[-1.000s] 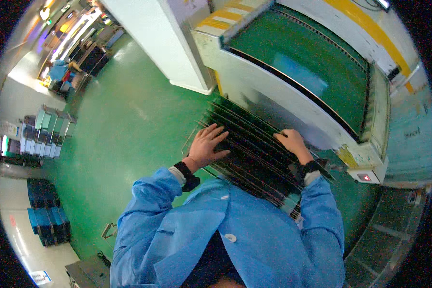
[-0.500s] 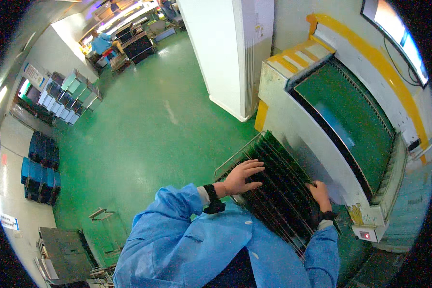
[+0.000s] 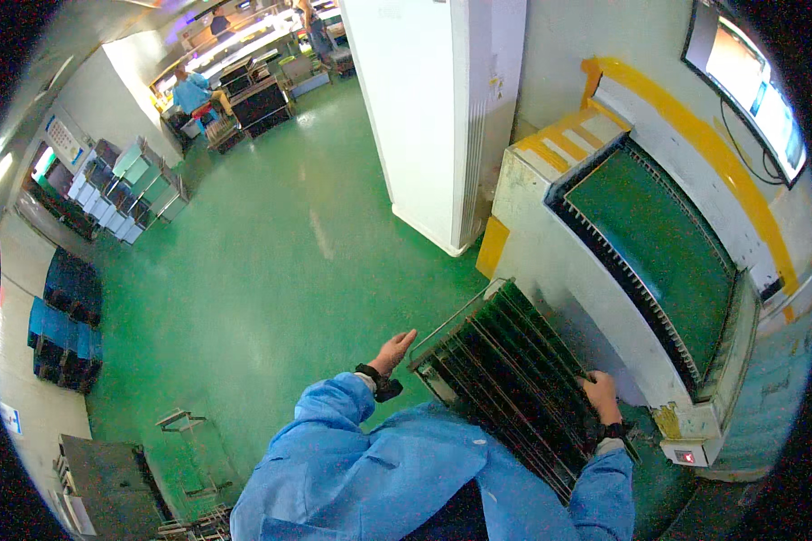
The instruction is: Loading and unloading circuit boards into an industrial processing machine and placing them on a drying rack.
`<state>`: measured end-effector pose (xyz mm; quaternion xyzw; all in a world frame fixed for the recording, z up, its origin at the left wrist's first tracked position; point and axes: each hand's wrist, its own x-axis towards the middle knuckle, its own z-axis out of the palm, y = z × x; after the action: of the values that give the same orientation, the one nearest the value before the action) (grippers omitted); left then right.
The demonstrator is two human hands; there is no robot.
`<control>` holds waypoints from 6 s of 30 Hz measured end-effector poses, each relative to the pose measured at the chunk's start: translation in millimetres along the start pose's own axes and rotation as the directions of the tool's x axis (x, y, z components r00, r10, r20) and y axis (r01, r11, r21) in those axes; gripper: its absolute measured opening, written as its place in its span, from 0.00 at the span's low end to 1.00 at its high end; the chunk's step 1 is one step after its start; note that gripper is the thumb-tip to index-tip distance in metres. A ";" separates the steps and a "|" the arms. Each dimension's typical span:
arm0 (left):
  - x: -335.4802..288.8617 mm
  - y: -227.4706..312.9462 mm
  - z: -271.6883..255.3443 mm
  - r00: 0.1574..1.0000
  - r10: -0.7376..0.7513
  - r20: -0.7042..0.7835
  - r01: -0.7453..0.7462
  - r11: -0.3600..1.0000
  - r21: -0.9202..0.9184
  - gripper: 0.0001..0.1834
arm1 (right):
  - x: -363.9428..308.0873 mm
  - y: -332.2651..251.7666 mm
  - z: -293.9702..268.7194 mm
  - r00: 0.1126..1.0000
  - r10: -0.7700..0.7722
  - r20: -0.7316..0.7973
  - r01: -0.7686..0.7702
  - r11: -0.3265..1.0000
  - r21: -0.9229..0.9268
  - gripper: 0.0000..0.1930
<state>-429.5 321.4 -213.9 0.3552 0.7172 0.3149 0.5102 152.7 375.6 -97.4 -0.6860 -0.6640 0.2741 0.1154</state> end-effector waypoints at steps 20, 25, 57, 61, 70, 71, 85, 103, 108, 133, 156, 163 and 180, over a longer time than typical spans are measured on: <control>8.4 42.7 46.0 0.974 -0.069 0.217 0.080 0.996 -0.045 0.52 | -4.3 16.9 -8.1 1.000 0.018 -0.018 -0.016 0.997 0.078 0.20; 21.2 45.2 55.9 0.984 -0.051 0.169 0.051 0.999 0.003 0.53 | 4.4 25.2 -14.8 1.000 0.009 -0.014 -0.008 0.999 0.033 0.21; -82.9 212.0 97.6 0.350 0.714 0.606 -0.917 0.128 0.378 0.45 | 25.5 44.2 -9.6 0.980 0.144 -0.140 -0.172 0.961 -0.217 0.27; -85.6 214.7 98.2 0.362 0.701 0.614 -0.912 0.132 0.387 0.45 | 18.8 22.9 -17.2 0.972 0.182 -0.148 -0.212 0.950 -0.228 0.26; -84.9 213.1 97.2 0.362 0.705 0.610 -0.913 0.137 0.384 0.44 | -1.2 -14.5 -27.4 0.973 0.129 -0.192 -0.162 0.973 -0.165 0.25; -84.2 213.2 97.6 0.366 0.695 0.619 -0.911 0.132 0.391 0.44 | -3.0 -15.0 -26.0 0.968 0.117 -0.222 -0.156 0.974 -0.164 0.25; -80.8 210.6 100.7 0.367 0.692 0.622 -0.913 0.137 0.385 0.44 | -6.7 -30.9 -30.9 0.960 0.176 -0.220 -0.211 0.966 -0.149 0.26; -88.6 216.9 97.1 0.368 0.695 0.617 -0.915 0.151 0.375 0.43 | -8.1 -15.3 -25.5 0.957 0.102 -0.272 -0.180 0.943 -0.279 0.27; -85.4 213.4 98.7 0.391 0.649 0.653 -0.900 0.119 0.420 0.44 | -12.5 -39.3 -30.6 0.953 0.195 -0.233 -0.252 0.935 -0.251 0.28; -83.0 212.7 99.6 0.363 0.684 0.633 -0.911 0.117 0.396 0.43 | -16.0 -24.0 -22.0 0.961 0.184 -0.207 -0.236 0.935 -0.266 0.28; -83.3 216.9 99.4 0.373 0.666 0.646 -0.913 0.139 0.384 0.42 | -7.8 -7.1 -16.9 0.960 0.142 -0.242 -0.201 0.951 -0.236 0.26; -83.8 213.8 98.6 0.358 0.691 0.628 -0.916 0.131 0.378 0.42 | -12.4 -14.6 -18.5 0.956 0.130 -0.263 -0.192 0.955 -0.228 0.28; -85.2 218.8 101.8 0.349 0.725 0.594 -0.917 0.136 0.374 0.43 | -4.5 -5.3 -21.6 0.957 0.199 -0.211 -0.253 0.929 -0.269 0.29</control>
<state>-271.7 379.9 -21.1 0.8839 0.3769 0.2140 0.1757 159.8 376.1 -75.9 -0.7896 -0.6002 0.1210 0.0399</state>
